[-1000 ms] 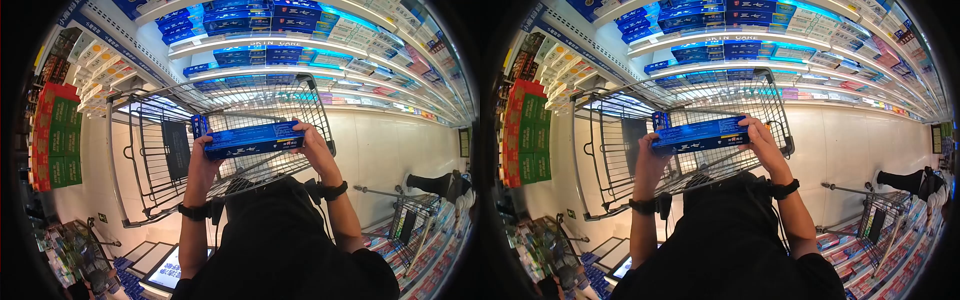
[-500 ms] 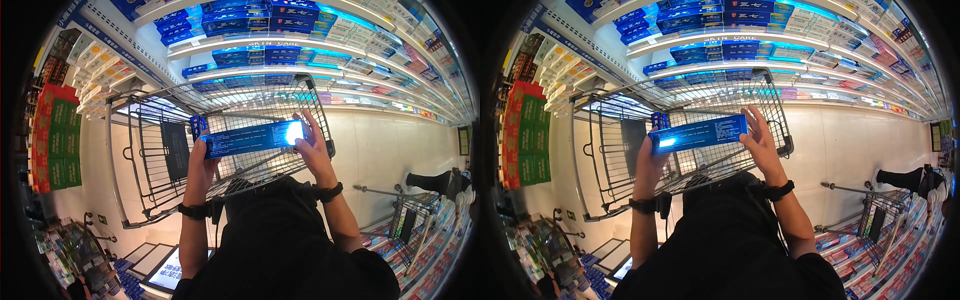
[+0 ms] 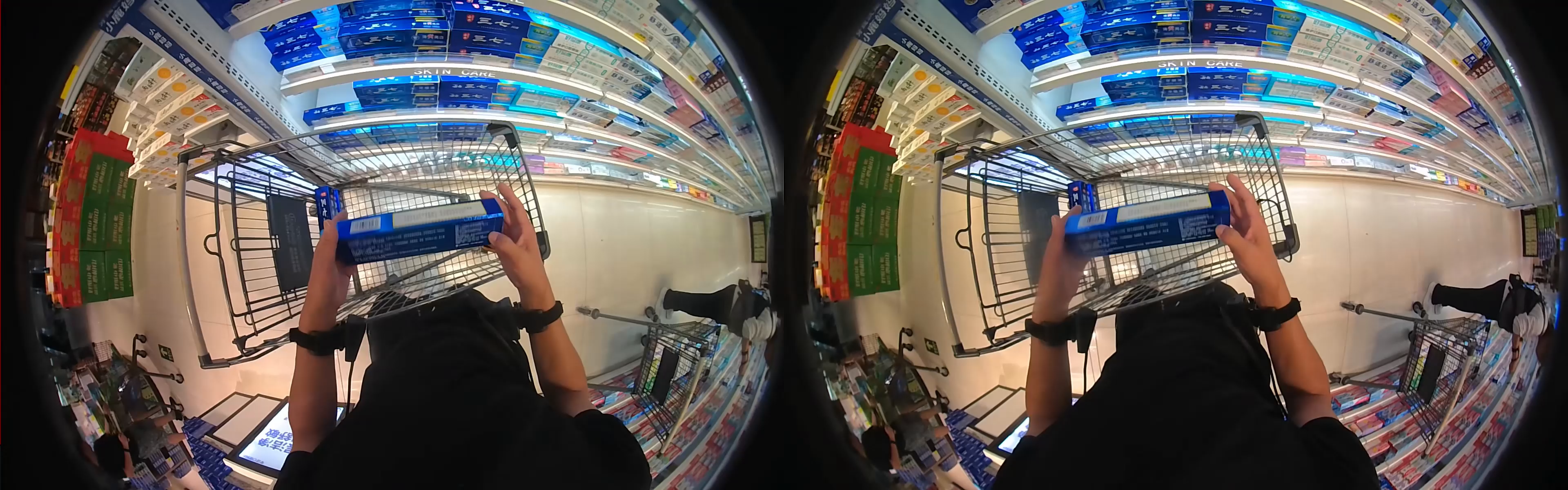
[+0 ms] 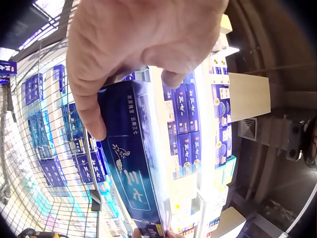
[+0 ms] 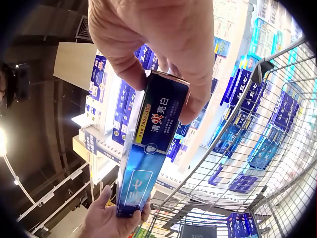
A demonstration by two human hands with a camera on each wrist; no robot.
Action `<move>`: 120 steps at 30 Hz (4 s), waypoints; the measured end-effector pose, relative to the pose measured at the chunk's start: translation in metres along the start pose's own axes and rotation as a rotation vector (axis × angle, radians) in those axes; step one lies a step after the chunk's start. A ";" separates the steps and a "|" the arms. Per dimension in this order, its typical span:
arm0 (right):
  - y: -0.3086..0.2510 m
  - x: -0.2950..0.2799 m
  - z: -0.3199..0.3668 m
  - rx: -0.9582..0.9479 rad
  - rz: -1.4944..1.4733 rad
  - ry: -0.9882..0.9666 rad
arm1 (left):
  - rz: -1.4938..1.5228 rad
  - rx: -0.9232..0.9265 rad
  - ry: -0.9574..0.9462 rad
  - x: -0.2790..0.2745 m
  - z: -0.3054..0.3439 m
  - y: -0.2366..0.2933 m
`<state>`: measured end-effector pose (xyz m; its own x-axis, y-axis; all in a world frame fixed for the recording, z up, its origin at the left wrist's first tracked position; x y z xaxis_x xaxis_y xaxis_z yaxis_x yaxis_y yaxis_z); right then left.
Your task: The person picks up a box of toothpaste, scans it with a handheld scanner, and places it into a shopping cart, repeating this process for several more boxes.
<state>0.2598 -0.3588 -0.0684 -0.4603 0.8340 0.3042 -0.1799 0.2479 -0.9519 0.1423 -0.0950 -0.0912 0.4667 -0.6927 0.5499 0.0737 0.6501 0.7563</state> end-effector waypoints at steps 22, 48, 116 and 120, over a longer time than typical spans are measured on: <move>-0.007 0.013 0.051 -0.133 -0.012 0.116 | -0.046 0.043 -0.066 0.003 0.054 0.000; 0.053 0.113 0.053 0.458 0.631 -0.665 | -0.222 0.347 0.170 -0.056 0.071 0.028; -0.077 0.110 -0.355 -0.615 1.541 -0.158 | -1.615 -0.231 -0.455 -0.089 0.070 -0.116; -0.070 0.101 -0.396 -0.563 1.756 -0.117 | -1.611 -0.251 -0.444 -0.092 0.069 -0.120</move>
<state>0.5702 -0.0970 0.0151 0.1704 0.2550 -0.9518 0.7792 -0.6261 -0.0283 0.0299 -0.1311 -0.2084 -0.4797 -0.6528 -0.5863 0.3422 -0.7545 0.5601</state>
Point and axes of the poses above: each hand's wrist, its own z-axis away from the middle knuckle, its own x-axis out of the palm, y = z × x, the point moved 8 cm from there along -z, towards the middle knuckle, and after that the axes turned 9 degrees about z, right-handed, at the moved point
